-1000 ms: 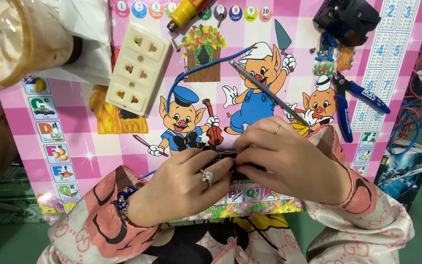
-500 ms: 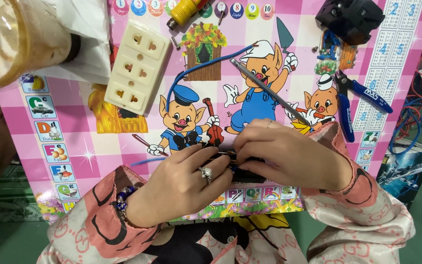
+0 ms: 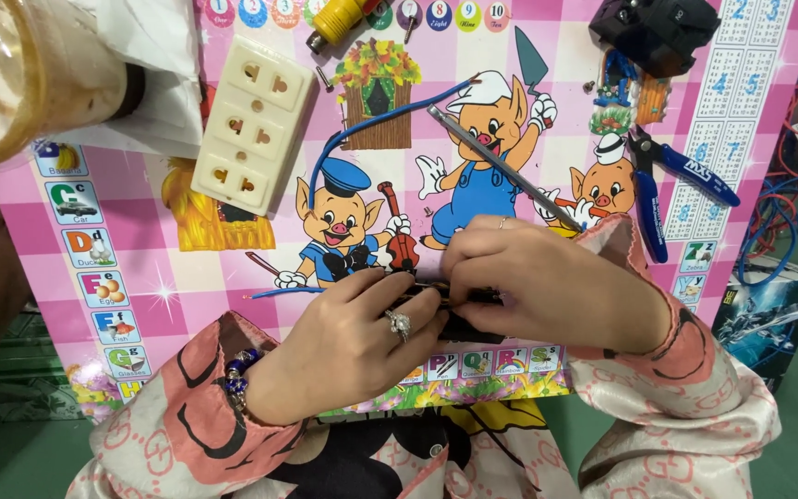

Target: The person is securing wires and components inside a small plastic electronic housing using a screwdriver and manual manipulation.

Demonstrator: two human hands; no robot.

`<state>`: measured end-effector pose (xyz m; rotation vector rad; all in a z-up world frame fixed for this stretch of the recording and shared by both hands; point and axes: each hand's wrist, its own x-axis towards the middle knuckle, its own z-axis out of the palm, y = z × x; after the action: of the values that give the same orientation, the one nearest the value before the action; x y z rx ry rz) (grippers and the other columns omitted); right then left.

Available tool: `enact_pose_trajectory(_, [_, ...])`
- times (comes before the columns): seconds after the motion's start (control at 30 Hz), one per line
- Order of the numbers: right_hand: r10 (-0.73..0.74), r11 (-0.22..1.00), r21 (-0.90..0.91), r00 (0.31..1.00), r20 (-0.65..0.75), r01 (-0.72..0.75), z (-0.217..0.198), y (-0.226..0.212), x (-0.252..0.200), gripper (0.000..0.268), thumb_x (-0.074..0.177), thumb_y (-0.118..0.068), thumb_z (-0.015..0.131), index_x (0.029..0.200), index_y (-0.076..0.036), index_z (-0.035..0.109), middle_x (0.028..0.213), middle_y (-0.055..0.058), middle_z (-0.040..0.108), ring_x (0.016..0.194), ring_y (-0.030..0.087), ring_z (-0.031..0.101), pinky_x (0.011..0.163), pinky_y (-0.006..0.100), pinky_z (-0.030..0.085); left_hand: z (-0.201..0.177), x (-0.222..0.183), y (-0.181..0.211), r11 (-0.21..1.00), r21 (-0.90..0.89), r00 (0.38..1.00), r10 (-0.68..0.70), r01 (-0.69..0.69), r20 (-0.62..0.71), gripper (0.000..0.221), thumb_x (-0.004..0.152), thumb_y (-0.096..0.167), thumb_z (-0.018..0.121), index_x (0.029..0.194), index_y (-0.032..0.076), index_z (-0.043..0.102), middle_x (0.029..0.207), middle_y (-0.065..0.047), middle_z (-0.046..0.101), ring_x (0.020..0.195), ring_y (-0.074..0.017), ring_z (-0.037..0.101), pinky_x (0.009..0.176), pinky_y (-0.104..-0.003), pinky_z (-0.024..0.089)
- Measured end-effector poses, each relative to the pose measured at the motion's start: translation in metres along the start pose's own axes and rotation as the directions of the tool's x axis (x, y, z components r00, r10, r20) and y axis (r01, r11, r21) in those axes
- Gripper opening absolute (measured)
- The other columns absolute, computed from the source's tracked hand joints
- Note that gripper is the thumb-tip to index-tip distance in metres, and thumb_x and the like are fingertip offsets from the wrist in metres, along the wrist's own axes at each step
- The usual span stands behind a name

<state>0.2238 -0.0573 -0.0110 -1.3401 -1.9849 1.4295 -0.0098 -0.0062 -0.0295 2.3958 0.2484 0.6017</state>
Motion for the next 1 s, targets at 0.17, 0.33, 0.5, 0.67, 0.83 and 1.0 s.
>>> enact_pose_trajectory(0.17, [-0.070,0.997,-0.044,0.998,-0.003,0.069,-0.011,0.002,-0.007,0.020,0.084,-0.012,0.073,0.104,-0.008,0.069,0.105,0.003,0.065,0.095,0.022,0.060,0.086,0.034,0.050,-0.001,0.000,0.000,0.995,0.082,0.998,-0.058,0.057,0.008,0.016,0.087,0.011,0.074,0.101,0.003,0.071,0.113,-0.009,0.068,0.090,-0.0254,0.063,0.072,-0.036,0.049])
enact_pose_trajectory(0.33, [-0.026,0.990,-0.135,0.999,0.020,0.028,0.010,0.003,-0.029,0.084,0.072,-0.038,0.088,0.143,-0.007,0.055,0.131,0.006,0.062,0.107,0.025,0.061,0.094,0.038,0.048,0.000,0.000,0.001,0.992,0.116,0.998,-0.052,0.054,-0.018,0.016,0.085,0.008,0.075,0.099,0.002,0.071,0.108,-0.007,0.069,0.085,-0.0233,0.062,0.074,-0.034,0.048])
enact_pose_trajectory(0.5, [-0.079,0.875,-0.480,0.961,-0.265,-0.060,0.045,0.005,-0.049,0.050,0.073,-0.027,0.080,0.114,-0.004,0.064,0.117,0.008,0.068,0.102,0.026,0.066,0.092,0.041,0.049,0.005,0.001,0.007,0.983,0.182,0.998,-0.002,0.014,-0.064,0.012,0.083,0.000,0.078,0.093,-0.002,0.071,0.106,-0.014,0.066,0.085,-0.0266,0.059,0.075,-0.038,0.052])
enact_pose_trajectory(0.67, [-0.222,0.840,-0.542,0.903,-0.367,-0.014,0.053,0.015,-0.051,0.035,0.081,-0.018,0.076,0.108,0.002,0.068,0.118,0.016,0.072,0.100,0.031,0.071,0.090,0.045,0.056,0.011,-0.003,0.010,0.986,0.107,0.989,-0.114,0.124,-0.092,0.014,0.084,0.004,0.078,0.096,-0.001,0.075,0.107,-0.010,0.068,0.088,-0.0258,0.063,0.078,-0.039,0.053])
enact_pose_trajectory(0.83, [-0.276,0.822,-0.570,0.886,-0.373,0.015,0.057,0.020,-0.049,0.029,0.084,-0.011,0.074,0.107,0.005,0.068,0.120,0.021,0.071,0.097,0.032,0.073,0.086,0.042,0.059,0.013,-0.005,0.006,0.961,-0.100,0.959,-0.269,0.260,-0.090,0.025,0.079,0.013,0.081,0.099,0.001,0.071,0.110,-0.010,0.068,0.092,-0.0273,0.066,0.080,-0.039,0.055])
enact_pose_trajectory(1.0, [-0.365,0.791,-0.606,0.859,-0.360,0.082,0.054,0.024,-0.042,0.024,0.085,-0.001,0.075,0.105,0.008,0.068,0.118,0.024,0.069,0.095,0.034,0.074,0.083,0.042,0.062,0.012,-0.007,0.004,0.952,-0.098,0.953,-0.296,0.289,-0.058,0.033,0.074,0.013,0.083,0.103,0.004,0.070,0.119,-0.009,0.065,0.106,-0.0324,0.064,0.089,-0.044,0.051])
